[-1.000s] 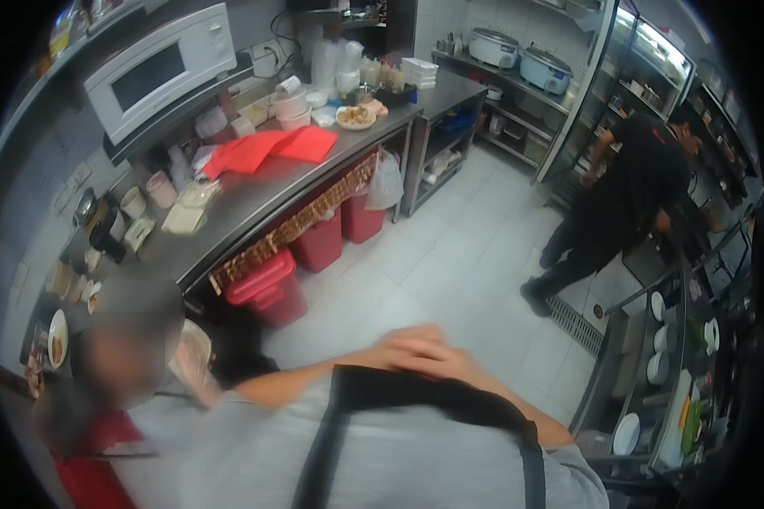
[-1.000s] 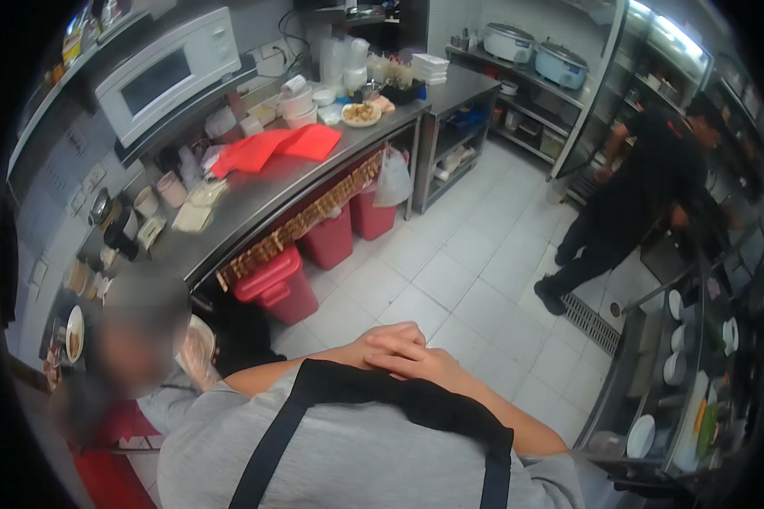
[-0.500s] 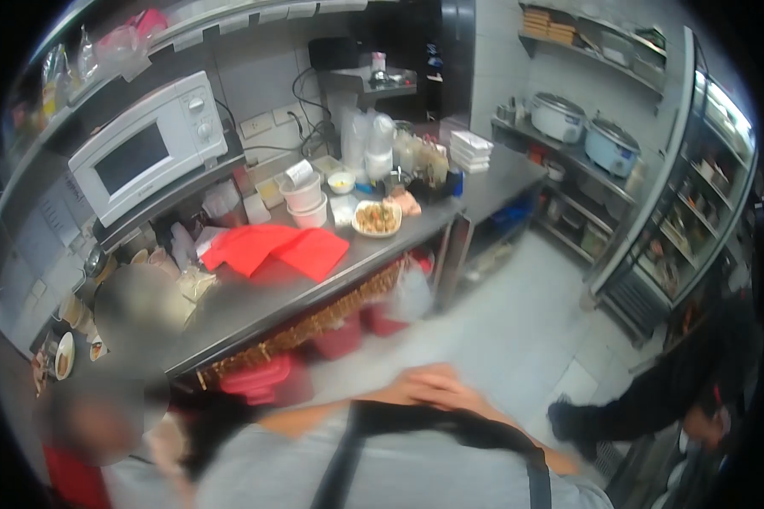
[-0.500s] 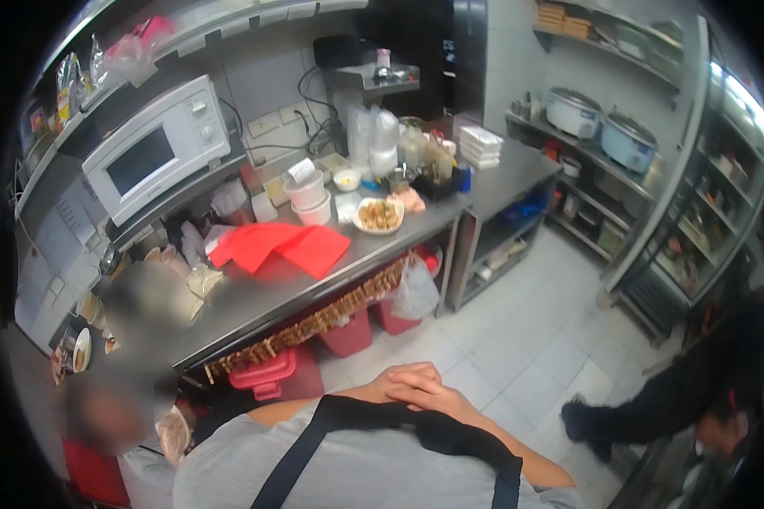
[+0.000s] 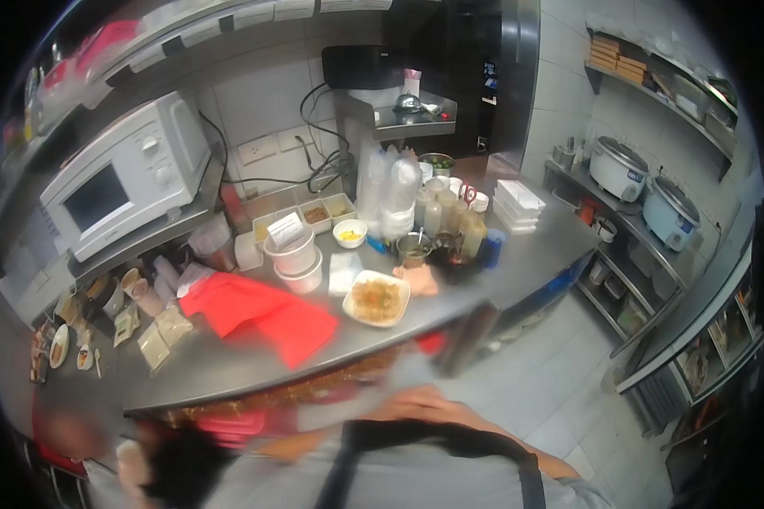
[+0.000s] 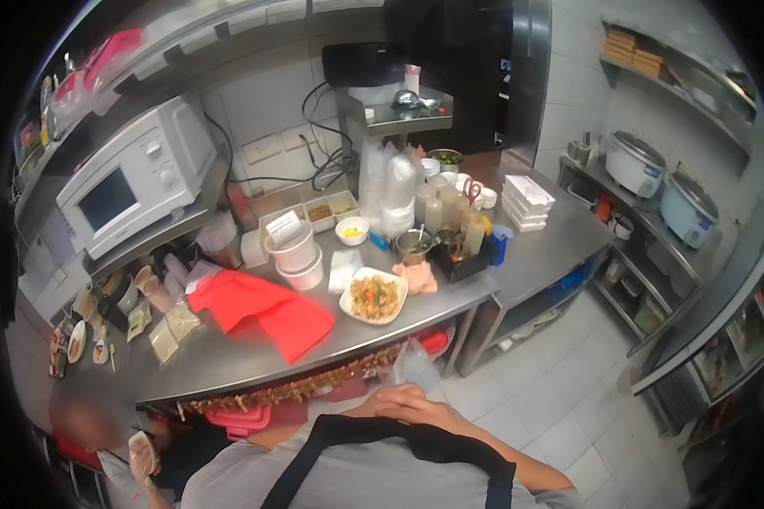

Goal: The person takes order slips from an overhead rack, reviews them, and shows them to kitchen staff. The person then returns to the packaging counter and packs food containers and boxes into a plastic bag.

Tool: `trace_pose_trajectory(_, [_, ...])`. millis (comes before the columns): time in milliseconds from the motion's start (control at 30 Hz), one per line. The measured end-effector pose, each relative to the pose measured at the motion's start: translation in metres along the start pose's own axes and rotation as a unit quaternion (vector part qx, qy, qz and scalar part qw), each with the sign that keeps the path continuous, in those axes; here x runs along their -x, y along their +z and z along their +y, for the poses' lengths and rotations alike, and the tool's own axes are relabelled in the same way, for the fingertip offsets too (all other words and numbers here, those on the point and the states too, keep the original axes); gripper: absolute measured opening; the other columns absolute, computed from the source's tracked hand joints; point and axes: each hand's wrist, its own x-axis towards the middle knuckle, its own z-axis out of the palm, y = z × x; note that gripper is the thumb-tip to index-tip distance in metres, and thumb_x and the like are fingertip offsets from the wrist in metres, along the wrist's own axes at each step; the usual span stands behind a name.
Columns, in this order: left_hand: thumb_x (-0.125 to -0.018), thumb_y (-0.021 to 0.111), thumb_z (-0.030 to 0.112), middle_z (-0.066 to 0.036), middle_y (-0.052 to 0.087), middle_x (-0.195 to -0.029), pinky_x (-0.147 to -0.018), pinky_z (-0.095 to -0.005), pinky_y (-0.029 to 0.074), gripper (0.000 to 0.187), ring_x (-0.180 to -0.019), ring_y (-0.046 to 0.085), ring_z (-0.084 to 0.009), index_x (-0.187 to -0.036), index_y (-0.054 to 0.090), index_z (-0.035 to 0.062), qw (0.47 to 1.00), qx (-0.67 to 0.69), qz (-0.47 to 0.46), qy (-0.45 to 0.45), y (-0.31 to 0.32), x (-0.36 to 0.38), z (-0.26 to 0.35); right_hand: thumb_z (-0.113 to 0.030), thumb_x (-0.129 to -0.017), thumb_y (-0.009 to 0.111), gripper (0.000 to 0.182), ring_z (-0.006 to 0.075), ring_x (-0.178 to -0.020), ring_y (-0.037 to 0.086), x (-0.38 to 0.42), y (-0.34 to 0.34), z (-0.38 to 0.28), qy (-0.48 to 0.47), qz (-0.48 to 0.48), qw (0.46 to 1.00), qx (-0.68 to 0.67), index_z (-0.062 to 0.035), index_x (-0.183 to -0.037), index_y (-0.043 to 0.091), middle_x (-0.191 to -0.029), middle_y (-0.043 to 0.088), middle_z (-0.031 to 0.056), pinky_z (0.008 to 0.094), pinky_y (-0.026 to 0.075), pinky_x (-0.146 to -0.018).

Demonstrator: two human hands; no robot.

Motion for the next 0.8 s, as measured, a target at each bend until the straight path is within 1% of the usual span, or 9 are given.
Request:
trace_pose_trajectory(333, [-0.09, 0.049, 0.016, -0.006, 0.057, -0.098, -0.082, -0.0251, 0.044, 0.019, -0.097, 0.054, -0.0147, -0.104, 0.056, 0.0043, 0.999, 0.01, 0.016, -0.051, -0.082, -0.118, -0.013, -0.003, -0.081, 0.054, 0.039, 0.0266, -0.12, 0.045, -0.07, -0.14, 0.067, -0.126, 0.013, 0.988, 0.086, -0.009, -0.119, 0.055, -0.134, 0.042, 0.0085, 0.032, 0.039, -0.098])
trace_pose_trajectory(433, [-0.09, 0.049, 0.015, -0.006, 0.057, -0.097, -0.081, -0.0252, 0.044, 0.019, -0.097, 0.054, -0.0146, -0.104, 0.056, 0.0042, 0.964, 0.227, 0.02, -0.137, -0.082, -0.156, -0.044, -0.004, -0.081, 0.055, 0.039, 0.0269, -0.118, 0.047, -0.063, -0.16, 0.101, -0.151, 0.043, 0.985, 0.068, -0.0094, -0.119, 0.056, -0.135, 0.042, 0.0081, 0.0321, 0.041, -0.095])
trace_pose_trajectory(500, [-0.09, 0.049, 0.015, -0.006, 0.057, -0.097, -0.081, -0.0252, 0.044, 0.019, -0.096, 0.054, -0.0145, -0.104, 0.056, 0.0042, 0.939, 0.288, 0.018, -0.189, -0.086, -0.187, -0.037, -0.007, -0.079, 0.059, 0.04, 0.027, -0.109, 0.054, -0.056, -0.195, 0.107, -0.032, -0.038, 0.992, 0.115, -0.0104, -0.118, 0.056, -0.131, 0.046, 0.0078, 0.0333, 0.047, -0.088])
trace_pose_trajectory(567, [-0.092, 0.046, 0.019, -0.004, 0.06, -0.077, -0.071, -0.0279, 0.045, 0.024, -0.081, 0.057, -0.0149, -0.082, 0.061, 0.0041, 0.985, -0.069, -0.039, -0.153, -0.104, -0.232, 0.047, -0.015, -0.081, 0.062, 0.034, 0.0283, -0.099, 0.06, -0.048, -0.243, 0.14, -0.101, 0.043, 0.974, 0.196, -0.0074, -0.114, 0.058, -0.124, 0.052, 0.0121, 0.0365, 0.049, -0.084])
trace_pose_trajectory(633, [-0.094, 0.045, 0.022, -0.004, 0.058, -0.076, -0.073, -0.0294, 0.045, 0.025, -0.081, 0.056, -0.0161, -0.083, 0.059, 0.0054, 0.973, -0.075, -0.083, -0.2, -0.122, -0.286, 0.05, -0.014, -0.073, 0.067, 0.014, 0.0259, -0.073, 0.06, -0.043, -0.331, 0.166, -0.228, 0.248, 0.922, 0.191, -0.0071, -0.085, 0.065, -0.092, 0.062, 0.0082, 0.0353, 0.049, -0.066])
trace_pose_trajectory(667, [-0.094, 0.046, 0.022, -0.005, 0.057, -0.078, -0.075, -0.03, 0.044, 0.021, -0.082, 0.055, -0.0171, -0.086, 0.057, 0.0057, 0.996, 0.005, -0.055, -0.071, -0.128, -0.322, 0.052, -0.015, -0.08, 0.061, 0.01, 0.0238, -0.07, 0.058, -0.029, -0.373, 0.183, -0.11, 0.33, 0.914, 0.21, -0.0049, -0.079, 0.065, -0.078, 0.061, 0.0087, 0.0326, 0.046, -0.063])
trace_pose_trajectory(700, [-0.093, 0.047, 0.022, -0.005, 0.057, -0.081, -0.077, -0.0306, 0.044, 0.019, -0.083, 0.055, -0.018, -0.089, 0.055, 0.006, 0.995, 0.082, -0.02, 0.06, -0.131, -0.36, 0.054, -0.015, -0.088, 0.053, 0.019, 0.0195, -0.067, 0.056, -0.022, -0.419, 0.219, -0.121, 0.419, 0.868, 0.236, -0.0045, -0.076, 0.064, -0.075, 0.06, 0.008, 0.031, 0.044, -0.06])
trace_pose_trajectory(733, [-0.093, 0.047, 0.022, -0.005, 0.055, -0.085, -0.077, -0.0303, 0.044, 0.017, -0.084, 0.054, -0.0163, -0.092, 0.052, 0.0066, 0.985, 0.161, 0.048, 0.039, -0.128, -0.4, 0.068, -0.014, -0.092, 0.046, 0.023, 0.014, -0.063, 0.054, -0.019, -0.458, 0.244, 0.0, 0.533, 0.829, 0.17, -0.004, -0.077, 0.062, -0.076, 0.06, 0.0055, 0.0284, 0.042, -0.056])
trace_pose_trajectory(800, [-0.093, 0.047, 0.027, -0.007, 0.051, -0.098, -0.08, -0.032, 0.044, 0.021, -0.091, 0.053, -0.0167, -0.101, 0.047, 0.0069, 0.955, 0.241, 0.173, 0.02, -0.126, -0.489, 0.071, -0.012, -0.093, 0.045, 0.016, 0.0128, -0.068, 0.055, -0.011, -0.548, 0.307, 0.086, 0.592, 0.801, -0.013, -0.0048, -0.103, 0.056, -0.082, 0.059, 0.0024, 0.0267, 0.045, -0.061])
